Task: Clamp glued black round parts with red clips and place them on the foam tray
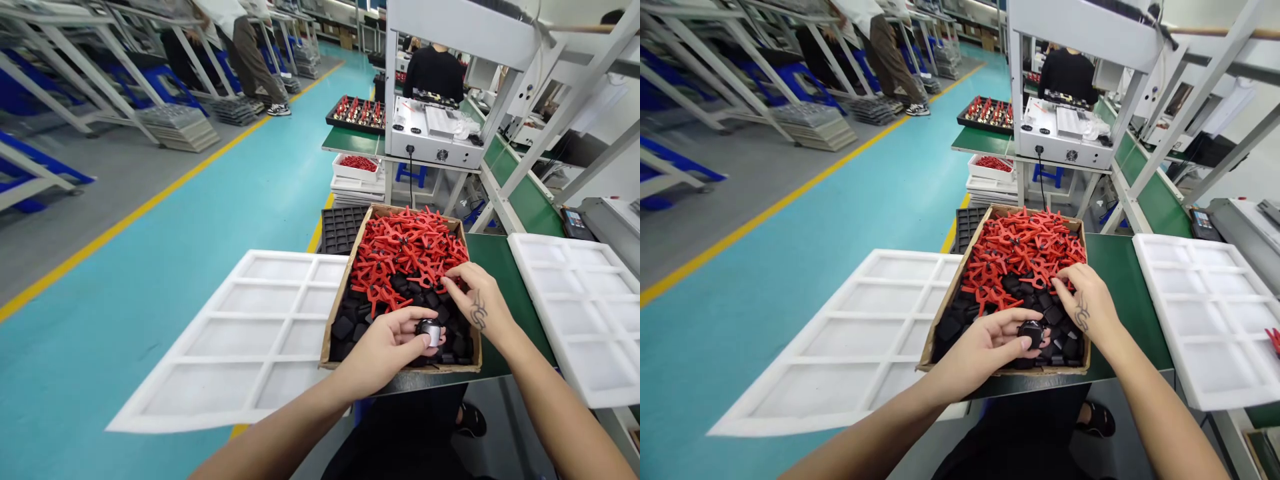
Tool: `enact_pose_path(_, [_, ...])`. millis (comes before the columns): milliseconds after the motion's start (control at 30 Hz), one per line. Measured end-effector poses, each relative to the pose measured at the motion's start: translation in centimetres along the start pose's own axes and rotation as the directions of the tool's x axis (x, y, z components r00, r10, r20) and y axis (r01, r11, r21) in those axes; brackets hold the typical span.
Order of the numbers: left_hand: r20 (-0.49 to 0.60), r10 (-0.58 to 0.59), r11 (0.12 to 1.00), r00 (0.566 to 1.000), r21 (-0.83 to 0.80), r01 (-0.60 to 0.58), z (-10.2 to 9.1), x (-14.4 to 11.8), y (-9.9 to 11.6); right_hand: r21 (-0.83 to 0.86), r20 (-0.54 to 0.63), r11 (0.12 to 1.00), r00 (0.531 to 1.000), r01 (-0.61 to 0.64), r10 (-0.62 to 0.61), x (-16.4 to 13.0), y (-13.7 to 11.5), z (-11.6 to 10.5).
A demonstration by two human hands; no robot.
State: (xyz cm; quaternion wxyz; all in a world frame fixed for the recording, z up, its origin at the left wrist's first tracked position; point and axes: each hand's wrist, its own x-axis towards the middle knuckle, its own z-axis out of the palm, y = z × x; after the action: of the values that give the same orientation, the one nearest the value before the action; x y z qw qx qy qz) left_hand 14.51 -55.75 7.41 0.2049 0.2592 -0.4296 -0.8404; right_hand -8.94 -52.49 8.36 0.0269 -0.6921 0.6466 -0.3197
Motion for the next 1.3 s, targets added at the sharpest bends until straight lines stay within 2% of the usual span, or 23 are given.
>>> enact_pose_path(133, [-0.022,0.025,1.000,0.999,-0.004,-0.025,0.0,-0.2,0.1,-0.090,0.015,0.996,1.000,0.012,-0.010,1.6,-0.3,2.3])
enact_pose_path(233, [-0.021,0.041,0.999,0.999,-0.006,-0.041,-0.1,-0.3,0.1,-0.092,-0.002,0.995,1.000,0.027,-0.027,2.1,-0.3,2.9])
enact_pose_path(333, [-0.017,0.055,0.998,0.998,-0.027,-0.056,-0.2,-0.2,0.0,-0.100,-0.049,0.994,0.998,0.031,-0.036,2.2,-0.3,2.0])
enact_pose_path(467, [-0.012,0.061,0.995,0.998,-0.074,-0.061,-0.3,0.1,-0.3,-0.068,-0.121,0.997,0.992,0.033,-0.041,1.1,-1.0,-0.3])
enact_pose_path(600, [-0.011,0.064,0.993,0.998,-0.094,-0.064,-0.5,0.2,-0.4,0.114,-0.080,0.989,0.992,-0.090,0.099,-2.2,-2.1,-2.4])
enact_pose_path(733, [-0.009,0.067,0.993,0.998,-0.095,-0.068,-0.4,0.1,-0.2,0.226,-0.109,0.942,0.955,-0.246,0.276,-6.3,-3.0,-3.9])
enact_pose_path(833, [0.002,0.059,0.993,0.998,-0.105,-0.058,-0.4,0.2,-0.2,0.252,-0.044,0.923,0.950,-0.290,0.310,-8.3,-3.7,-4.8])
enact_pose_path(933, [0.019,0.053,0.993,0.998,-0.109,-0.051,-0.5,0.3,-0.4,0.270,0.034,0.919,0.956,-0.288,0.290,-9.3,-4.6,-5.2])
enact_pose_path(1067, [0.019,0.049,0.995,0.999,-0.089,-0.047,-0.6,0.2,-0.6,0.312,0.090,0.884,0.937,-0.349,0.338,-9.5,-5.2,-4.9])
enact_pose_path(1300, [0.011,0.044,0.995,0.999,-0.088,-0.042,-0.5,0.2,-0.4,0.354,0.064,0.870,0.937,-0.344,0.345,-9.2,-5.3,-4.4])
